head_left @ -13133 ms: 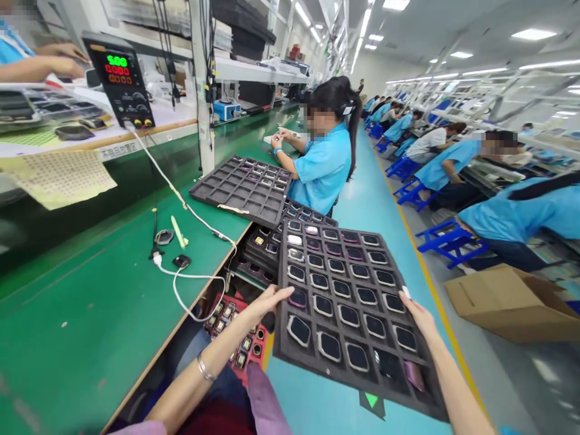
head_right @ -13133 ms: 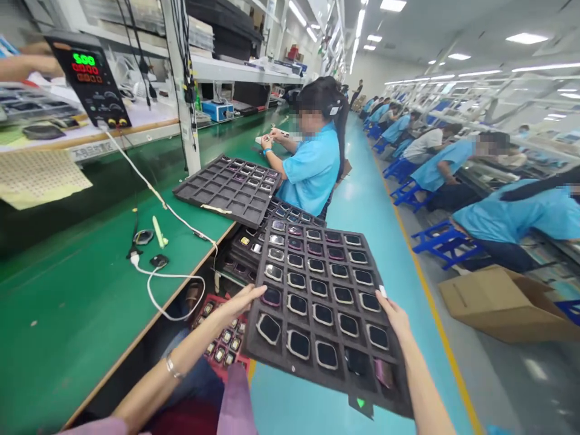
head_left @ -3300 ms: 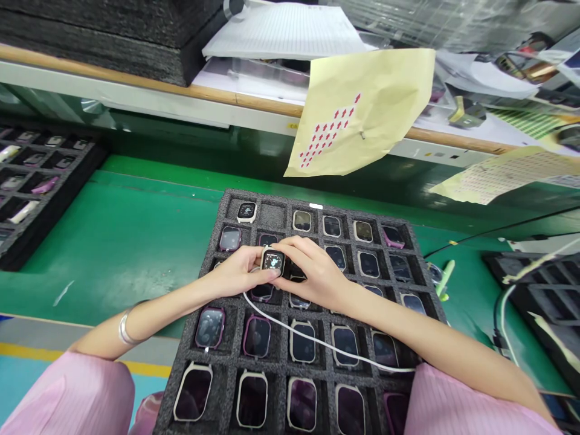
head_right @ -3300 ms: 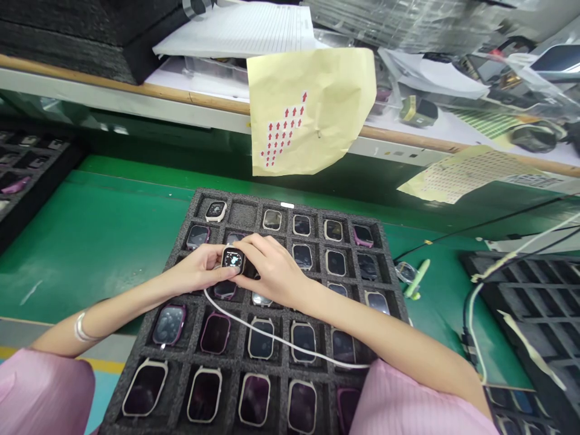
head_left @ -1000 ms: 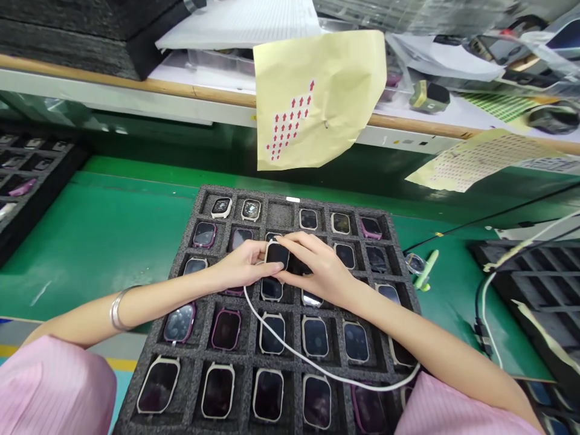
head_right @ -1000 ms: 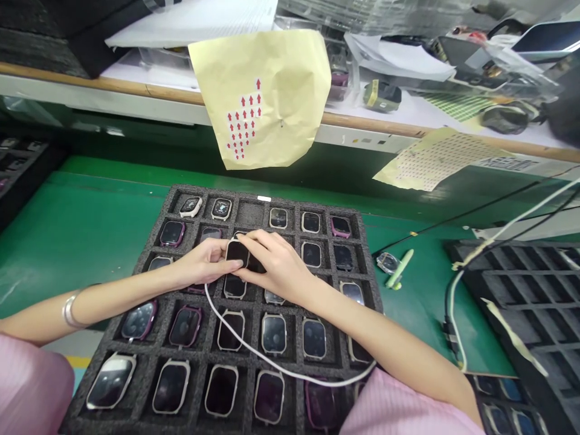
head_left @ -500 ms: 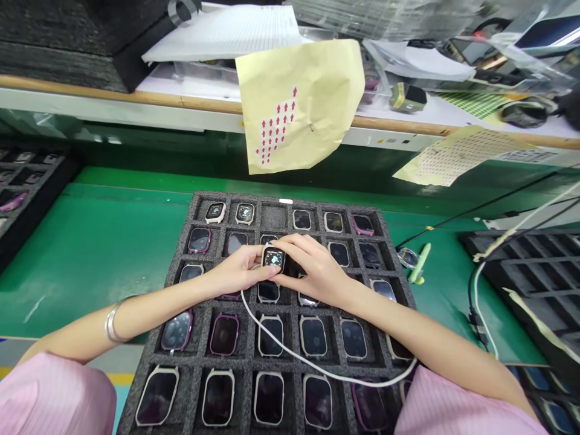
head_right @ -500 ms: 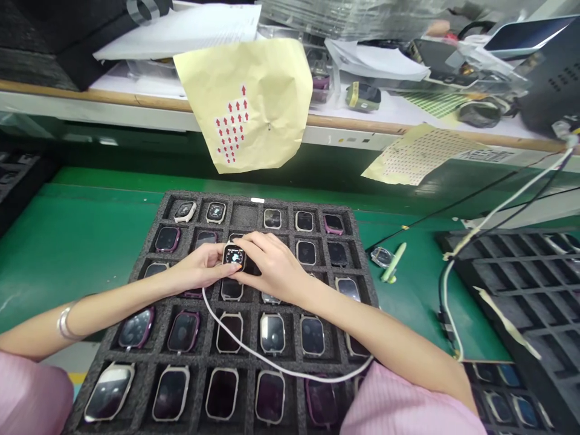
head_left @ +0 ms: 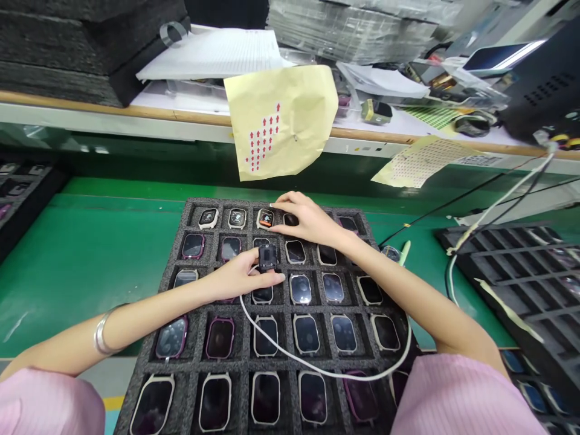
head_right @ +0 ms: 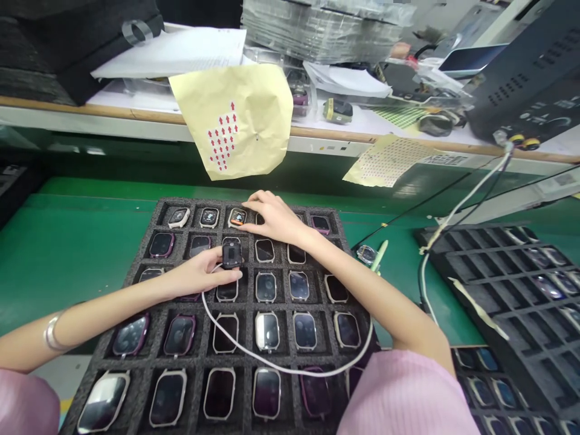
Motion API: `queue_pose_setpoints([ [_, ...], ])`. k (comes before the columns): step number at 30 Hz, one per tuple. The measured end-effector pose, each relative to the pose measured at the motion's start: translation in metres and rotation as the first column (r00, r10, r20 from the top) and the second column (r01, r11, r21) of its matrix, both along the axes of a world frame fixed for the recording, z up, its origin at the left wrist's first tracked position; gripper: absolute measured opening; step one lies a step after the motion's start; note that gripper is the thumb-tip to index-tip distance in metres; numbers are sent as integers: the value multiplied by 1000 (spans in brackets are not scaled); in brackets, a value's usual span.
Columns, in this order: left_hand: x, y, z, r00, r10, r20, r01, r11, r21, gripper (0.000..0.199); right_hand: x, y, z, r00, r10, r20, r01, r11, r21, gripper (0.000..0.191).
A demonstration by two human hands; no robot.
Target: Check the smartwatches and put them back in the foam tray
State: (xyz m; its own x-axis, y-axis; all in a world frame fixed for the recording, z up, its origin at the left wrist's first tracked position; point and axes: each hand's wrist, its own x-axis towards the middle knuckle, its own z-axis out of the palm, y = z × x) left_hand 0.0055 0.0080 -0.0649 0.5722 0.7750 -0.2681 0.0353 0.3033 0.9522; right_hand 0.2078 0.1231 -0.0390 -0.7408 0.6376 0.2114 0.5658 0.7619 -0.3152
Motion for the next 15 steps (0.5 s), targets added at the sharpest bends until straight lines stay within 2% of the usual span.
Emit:
queue_pose_setpoints([
  [2, 2, -1, 11, 999, -8, -54, 5, 998, -55, 33, 13, -1, 7, 998, -16, 66, 16, 1000, 1, 31],
  [5, 10, 1, 23, 994, -30, -105, 16, 991, -132, 25, 26, 0, 8, 979, -32, 203, 49, 996, -76, 32],
  [9, 20, 6, 18, 999, -24, -42, 19, 994, -106, 23, 26, 4, -2, 977, -99, 188, 121, 987, -105, 36],
  [12, 20, 10, 8, 999, -36, 32, 39, 994, -100, 25, 26, -3, 2, 988, -151, 34, 154, 981, -120, 32],
  [15, 15, 12, 5, 995, -44, 88, 55, 990, -130, 31, 26, -28, 15, 964, -104, -245, 58, 980, -188, 33],
])
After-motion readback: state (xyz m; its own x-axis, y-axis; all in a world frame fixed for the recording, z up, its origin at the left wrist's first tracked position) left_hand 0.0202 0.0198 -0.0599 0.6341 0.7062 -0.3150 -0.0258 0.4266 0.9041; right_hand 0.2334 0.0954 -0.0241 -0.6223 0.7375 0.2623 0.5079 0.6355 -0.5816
